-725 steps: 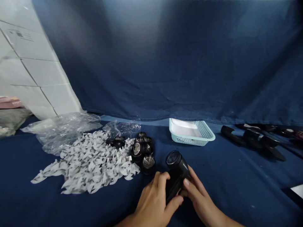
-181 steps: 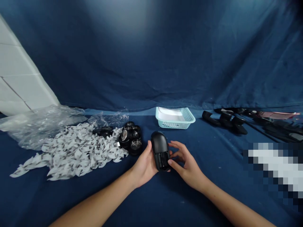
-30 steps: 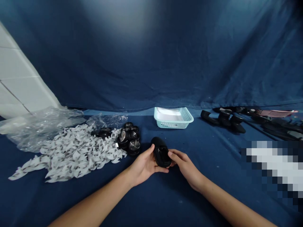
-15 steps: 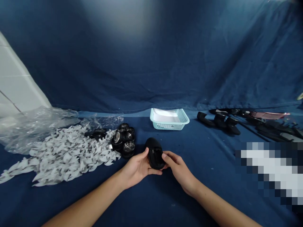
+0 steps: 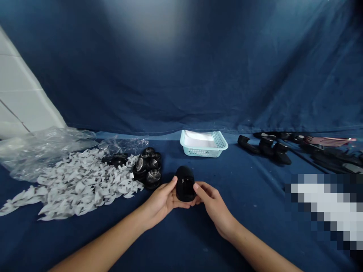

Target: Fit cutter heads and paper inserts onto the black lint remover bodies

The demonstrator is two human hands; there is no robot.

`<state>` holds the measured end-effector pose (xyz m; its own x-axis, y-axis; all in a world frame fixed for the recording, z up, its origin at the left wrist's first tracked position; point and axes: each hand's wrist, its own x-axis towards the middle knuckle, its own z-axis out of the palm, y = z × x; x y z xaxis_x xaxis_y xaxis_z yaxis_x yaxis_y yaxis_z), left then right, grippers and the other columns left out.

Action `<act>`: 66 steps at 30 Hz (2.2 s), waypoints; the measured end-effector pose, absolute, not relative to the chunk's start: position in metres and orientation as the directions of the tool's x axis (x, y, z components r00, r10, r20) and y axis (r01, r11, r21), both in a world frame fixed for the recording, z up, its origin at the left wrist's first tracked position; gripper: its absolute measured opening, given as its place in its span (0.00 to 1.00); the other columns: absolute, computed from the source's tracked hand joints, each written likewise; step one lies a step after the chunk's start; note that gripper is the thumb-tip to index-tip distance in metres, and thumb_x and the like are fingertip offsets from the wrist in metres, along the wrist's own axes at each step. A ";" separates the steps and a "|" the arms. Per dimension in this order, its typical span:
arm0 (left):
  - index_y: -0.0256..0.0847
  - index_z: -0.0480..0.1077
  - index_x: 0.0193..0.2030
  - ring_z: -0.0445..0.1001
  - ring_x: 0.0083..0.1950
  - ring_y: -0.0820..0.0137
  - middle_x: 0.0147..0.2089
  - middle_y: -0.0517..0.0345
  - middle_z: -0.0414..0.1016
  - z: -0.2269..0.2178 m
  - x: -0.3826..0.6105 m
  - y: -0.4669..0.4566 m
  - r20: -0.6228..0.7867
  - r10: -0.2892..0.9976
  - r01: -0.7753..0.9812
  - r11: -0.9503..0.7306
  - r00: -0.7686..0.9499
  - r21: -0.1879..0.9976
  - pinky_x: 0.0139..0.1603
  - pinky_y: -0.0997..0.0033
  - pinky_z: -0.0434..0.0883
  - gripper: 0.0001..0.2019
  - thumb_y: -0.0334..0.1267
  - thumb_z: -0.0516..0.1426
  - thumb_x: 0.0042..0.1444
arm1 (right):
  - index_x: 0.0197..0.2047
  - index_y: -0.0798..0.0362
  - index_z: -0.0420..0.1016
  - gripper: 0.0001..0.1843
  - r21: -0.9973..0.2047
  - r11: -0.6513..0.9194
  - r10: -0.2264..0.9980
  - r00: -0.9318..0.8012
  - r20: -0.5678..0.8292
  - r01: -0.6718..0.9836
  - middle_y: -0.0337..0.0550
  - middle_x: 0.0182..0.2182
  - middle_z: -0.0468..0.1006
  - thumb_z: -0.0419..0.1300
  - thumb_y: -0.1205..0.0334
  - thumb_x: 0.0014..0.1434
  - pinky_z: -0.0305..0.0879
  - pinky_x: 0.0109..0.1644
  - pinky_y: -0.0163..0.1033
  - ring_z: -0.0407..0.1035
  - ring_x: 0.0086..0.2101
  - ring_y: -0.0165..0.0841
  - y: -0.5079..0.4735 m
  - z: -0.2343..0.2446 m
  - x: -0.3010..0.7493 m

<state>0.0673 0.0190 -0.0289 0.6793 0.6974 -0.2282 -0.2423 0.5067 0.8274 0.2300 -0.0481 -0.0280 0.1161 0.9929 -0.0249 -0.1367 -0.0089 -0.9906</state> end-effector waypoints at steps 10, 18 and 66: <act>0.28 0.75 0.47 0.79 0.33 0.64 0.42 0.40 0.80 -0.028 0.067 0.021 -0.238 0.681 -0.244 0.533 0.693 0.810 0.43 0.61 0.74 0.24 0.51 0.50 0.65 | 0.39 0.55 0.74 0.20 -0.980 0.012 0.997 0.082 -0.004 -0.199 0.39 0.28 0.75 0.56 0.45 0.62 0.62 0.35 0.37 0.70 0.26 0.29 -0.048 -0.028 0.232; 0.27 0.75 0.46 0.78 0.32 0.66 0.37 0.42 0.80 -0.029 0.066 0.022 -0.238 0.654 -0.274 0.580 0.718 0.767 0.42 0.63 0.73 0.26 0.53 0.50 0.65 | 0.43 0.55 0.75 0.22 -0.986 0.007 0.997 0.074 -0.005 -0.168 0.41 0.30 0.77 0.59 0.43 0.59 0.63 0.34 0.38 0.70 0.25 0.29 -0.052 -0.026 0.230; 0.38 0.71 0.37 0.72 0.28 0.68 0.24 0.59 0.72 -0.033 0.069 -0.003 0.131 0.816 0.154 -0.259 0.562 0.954 0.32 0.72 0.65 0.15 0.48 0.52 0.64 | 0.35 0.53 0.75 0.17 -0.990 0.046 0.988 0.154 0.026 -0.132 0.37 0.26 0.73 0.63 0.46 0.56 0.60 0.33 0.36 0.64 0.28 0.31 -0.048 -0.029 0.239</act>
<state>0.0691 -0.0028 -0.0329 0.5624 0.8165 0.1309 0.1540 -0.2589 0.9535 0.2387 -0.0476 -0.0287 0.1540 0.9877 0.0257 -0.1323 0.0464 -0.9901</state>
